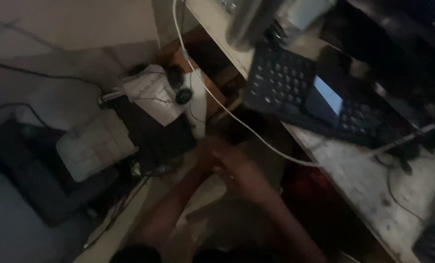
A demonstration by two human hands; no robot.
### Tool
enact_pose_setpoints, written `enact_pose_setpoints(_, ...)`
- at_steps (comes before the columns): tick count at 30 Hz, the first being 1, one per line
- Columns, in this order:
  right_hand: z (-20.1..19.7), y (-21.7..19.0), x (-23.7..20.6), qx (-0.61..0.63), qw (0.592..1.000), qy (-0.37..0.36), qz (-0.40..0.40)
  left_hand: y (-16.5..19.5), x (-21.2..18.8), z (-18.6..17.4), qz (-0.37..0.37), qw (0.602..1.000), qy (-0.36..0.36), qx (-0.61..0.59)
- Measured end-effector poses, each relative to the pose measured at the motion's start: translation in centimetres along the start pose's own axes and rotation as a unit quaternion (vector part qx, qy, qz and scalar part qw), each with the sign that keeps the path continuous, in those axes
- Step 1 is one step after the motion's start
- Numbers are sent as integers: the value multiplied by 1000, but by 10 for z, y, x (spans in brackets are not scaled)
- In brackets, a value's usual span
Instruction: The person lifts and opens an inkjet printer on a workbench, removes its cover and internal parts, then uses a syringe to flush liquid through the printer's ink system and printhead area. They repeatedly draw and inject fluid, reposition printer components, and handle the ink cartridge assembly while working.
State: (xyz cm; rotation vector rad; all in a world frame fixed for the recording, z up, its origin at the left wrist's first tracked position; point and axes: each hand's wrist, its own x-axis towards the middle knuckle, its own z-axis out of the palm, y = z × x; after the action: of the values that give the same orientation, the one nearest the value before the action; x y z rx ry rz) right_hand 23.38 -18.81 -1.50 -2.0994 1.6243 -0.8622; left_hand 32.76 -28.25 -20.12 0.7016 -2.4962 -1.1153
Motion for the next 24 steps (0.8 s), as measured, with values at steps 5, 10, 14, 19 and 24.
enact_pose_setpoints(5,83,57,44,84,973,-119,179,-80,28,-73,-125,979,15,161)
enact_pose_setpoints(10,128,95,72,83,941,-134,301,-112,117,-107,12,973,196,119)
enact_pose_setpoints(14,133,103,88,71,929,-114,346,-107,203,-112,60,974,152,158)
enact_pose_setpoints(19,136,102,92,70,919,-105,372,-118,194,-128,15,984,48,171)
enact_pose_setpoints(24,138,110,98,75,916,-82,386,-131,118,-145,-14,980,6,197)
